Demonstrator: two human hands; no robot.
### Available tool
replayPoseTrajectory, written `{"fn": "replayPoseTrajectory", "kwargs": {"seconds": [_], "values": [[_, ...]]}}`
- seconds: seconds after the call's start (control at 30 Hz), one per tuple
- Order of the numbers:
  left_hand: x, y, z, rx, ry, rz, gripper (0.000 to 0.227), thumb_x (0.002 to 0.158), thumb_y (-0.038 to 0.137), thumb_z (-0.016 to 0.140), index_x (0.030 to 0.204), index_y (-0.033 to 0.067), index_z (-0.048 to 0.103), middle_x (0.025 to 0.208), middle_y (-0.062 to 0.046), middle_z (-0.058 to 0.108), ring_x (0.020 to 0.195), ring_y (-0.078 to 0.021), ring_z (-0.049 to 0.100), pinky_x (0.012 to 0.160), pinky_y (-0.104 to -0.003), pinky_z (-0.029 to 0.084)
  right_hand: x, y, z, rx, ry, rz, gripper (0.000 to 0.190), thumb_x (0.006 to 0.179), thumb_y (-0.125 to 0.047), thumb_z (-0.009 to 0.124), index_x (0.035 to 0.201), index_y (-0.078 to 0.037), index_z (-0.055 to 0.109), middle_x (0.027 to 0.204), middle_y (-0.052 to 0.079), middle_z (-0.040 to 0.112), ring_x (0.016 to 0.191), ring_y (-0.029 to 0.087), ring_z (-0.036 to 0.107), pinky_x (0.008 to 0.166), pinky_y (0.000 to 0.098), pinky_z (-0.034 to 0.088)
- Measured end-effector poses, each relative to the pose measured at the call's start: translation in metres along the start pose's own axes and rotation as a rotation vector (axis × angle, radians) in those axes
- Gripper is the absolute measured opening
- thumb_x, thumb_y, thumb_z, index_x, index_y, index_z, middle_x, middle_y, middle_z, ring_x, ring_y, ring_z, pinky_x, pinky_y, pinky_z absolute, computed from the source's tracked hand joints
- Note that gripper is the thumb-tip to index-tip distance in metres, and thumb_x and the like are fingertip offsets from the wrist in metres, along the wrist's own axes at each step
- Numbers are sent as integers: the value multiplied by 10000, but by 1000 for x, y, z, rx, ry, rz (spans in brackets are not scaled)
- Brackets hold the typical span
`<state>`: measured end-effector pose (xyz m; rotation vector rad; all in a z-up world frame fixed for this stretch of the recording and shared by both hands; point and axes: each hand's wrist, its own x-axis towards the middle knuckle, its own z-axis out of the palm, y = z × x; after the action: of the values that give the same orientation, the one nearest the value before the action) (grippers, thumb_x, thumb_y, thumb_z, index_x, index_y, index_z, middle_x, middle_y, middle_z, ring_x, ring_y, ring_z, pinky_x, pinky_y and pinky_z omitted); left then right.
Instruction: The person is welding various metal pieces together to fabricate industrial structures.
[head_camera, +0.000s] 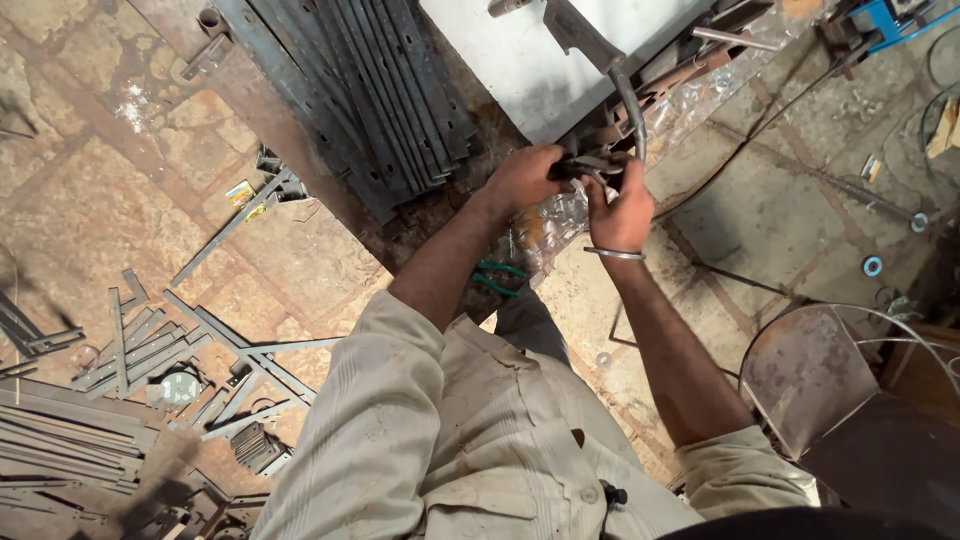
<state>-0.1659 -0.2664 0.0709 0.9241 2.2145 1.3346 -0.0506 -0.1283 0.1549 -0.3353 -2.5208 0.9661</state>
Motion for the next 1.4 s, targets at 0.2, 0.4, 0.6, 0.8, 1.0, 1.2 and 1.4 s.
{"fn": "replayPoseTrajectory", "kwargs": {"seconds": [0.2,0.4,0.6,0.8,1.0,1.2,1.4], "values": [[-2,-5,2,-81,5,-12,700,774,495,794,1287,78,564,1138,-161,718,1063,-342,706,879,-459,549,9,8,12,-251,-71,-41,426,890,-180,891,1197,-57,622,1087,203,747,994,418,720,817,464,560],[-8,21,-2,-183,-60,-79,835,819,733,649,1386,132,529,1192,-122,726,1045,-316,730,932,-432,547,65,-12,-38,76,-360,-48,787,883,-320,799,1505,16,451,1293,214,689,1148,356,710,945,399,595],[0,-9,29,214,45,2,692,923,720,590,1227,101,639,1107,-154,703,991,-366,705,842,-481,570,165,36,39,-355,-332,-281,762,942,-387,790,1468,65,473,1194,303,698,1088,429,691,927,472,559],[-1,1,28,189,102,-14,616,896,645,600,1149,87,662,1077,-149,708,964,-373,689,800,-509,557,202,92,90,-675,-474,-112,696,853,-379,805,1319,63,537,1009,324,677,909,481,691,792,533,554],[4,-2,24,250,29,-49,610,929,648,583,1101,68,658,1073,-168,696,982,-369,689,821,-509,557,122,31,-29,-229,-216,-117,295,1006,-201,762,1178,7,643,969,231,701,847,391,679,763,492,536],[7,-16,26,233,24,79,632,942,645,580,1131,46,645,1026,-192,690,919,-367,694,785,-498,562,2,37,-96,579,-148,370,333,1053,-208,658,1295,-58,486,900,73,613,679,203,614,576,355,512],[10,-8,17,107,-164,-71,578,939,627,593,1165,98,648,914,-87,698,800,-236,694,741,-387,592,-112,91,-60,881,-39,480,545,1111,-549,471,1259,-24,500,807,103,579,641,225,594,609,378,538]]}}
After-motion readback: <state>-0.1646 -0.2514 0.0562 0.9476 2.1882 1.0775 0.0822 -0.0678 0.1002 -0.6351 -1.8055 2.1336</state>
